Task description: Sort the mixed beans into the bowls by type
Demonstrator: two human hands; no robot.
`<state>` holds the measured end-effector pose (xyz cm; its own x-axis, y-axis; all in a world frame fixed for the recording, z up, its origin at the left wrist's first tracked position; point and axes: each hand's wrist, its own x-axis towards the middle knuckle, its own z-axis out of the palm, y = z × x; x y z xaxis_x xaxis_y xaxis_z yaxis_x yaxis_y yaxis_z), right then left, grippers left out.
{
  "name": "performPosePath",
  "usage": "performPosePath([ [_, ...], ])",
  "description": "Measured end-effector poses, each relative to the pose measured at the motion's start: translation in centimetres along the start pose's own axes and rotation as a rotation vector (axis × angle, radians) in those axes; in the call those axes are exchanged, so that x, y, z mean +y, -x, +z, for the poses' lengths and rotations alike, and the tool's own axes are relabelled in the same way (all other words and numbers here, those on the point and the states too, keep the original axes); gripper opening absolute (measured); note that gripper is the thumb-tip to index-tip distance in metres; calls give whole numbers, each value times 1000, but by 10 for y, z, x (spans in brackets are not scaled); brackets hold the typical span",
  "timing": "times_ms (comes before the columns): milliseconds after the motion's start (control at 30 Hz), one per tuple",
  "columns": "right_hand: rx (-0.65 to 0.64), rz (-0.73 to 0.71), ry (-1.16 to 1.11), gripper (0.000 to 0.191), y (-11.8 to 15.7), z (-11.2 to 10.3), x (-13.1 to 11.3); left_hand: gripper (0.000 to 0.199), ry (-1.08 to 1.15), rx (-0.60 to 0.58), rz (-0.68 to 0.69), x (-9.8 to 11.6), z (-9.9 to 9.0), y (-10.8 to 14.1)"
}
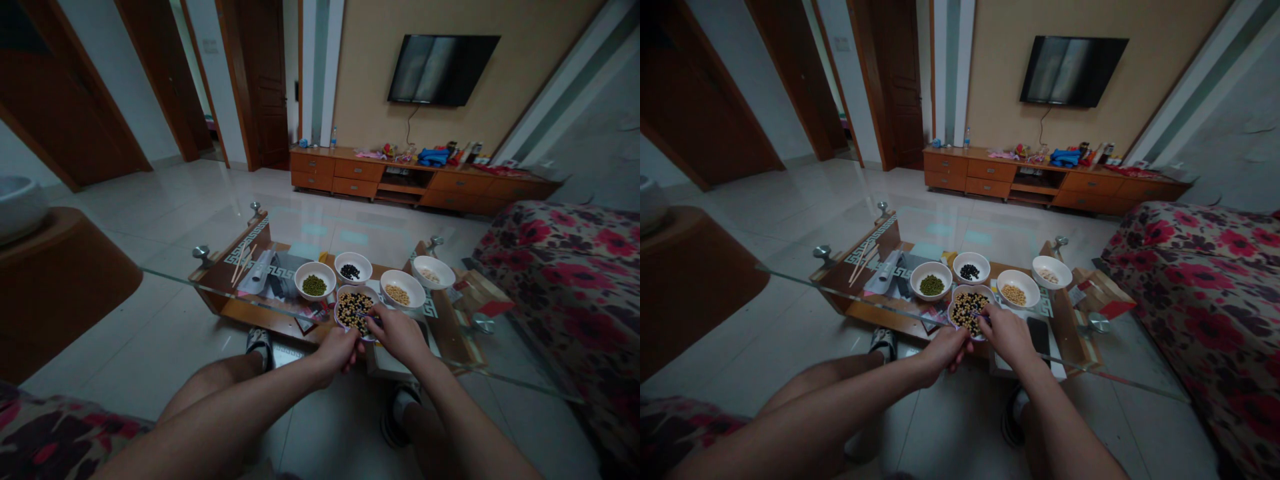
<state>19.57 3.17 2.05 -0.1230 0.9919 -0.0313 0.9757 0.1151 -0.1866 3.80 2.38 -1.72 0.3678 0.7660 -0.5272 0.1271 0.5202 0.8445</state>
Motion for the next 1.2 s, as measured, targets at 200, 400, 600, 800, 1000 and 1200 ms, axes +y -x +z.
performPosePath([
  [200, 3, -7, -5, 25, 0, 0, 1, 35, -19, 5, -5, 2, 0, 1],
  [400, 3, -3, 15, 25, -1, 1, 2, 37, -25, 2, 3, 3, 0, 2],
  [600, -7, 3, 12, 26, 0, 0, 1, 36, -22, -4, 9, 3, 0, 2],
  [800, -6, -3, 15, 27, 0, 1, 1, 37, -29, -3, -1, 3, 0, 2],
  [1000, 47, -2, -53, 27, 1, -6, 4, 39, -32, -12, -9, 0, -1, 0],
  [1200, 305, 253, -104, 33, 4, -24, 22, 33, -10, -24, -1, -3, -2, -2],
])
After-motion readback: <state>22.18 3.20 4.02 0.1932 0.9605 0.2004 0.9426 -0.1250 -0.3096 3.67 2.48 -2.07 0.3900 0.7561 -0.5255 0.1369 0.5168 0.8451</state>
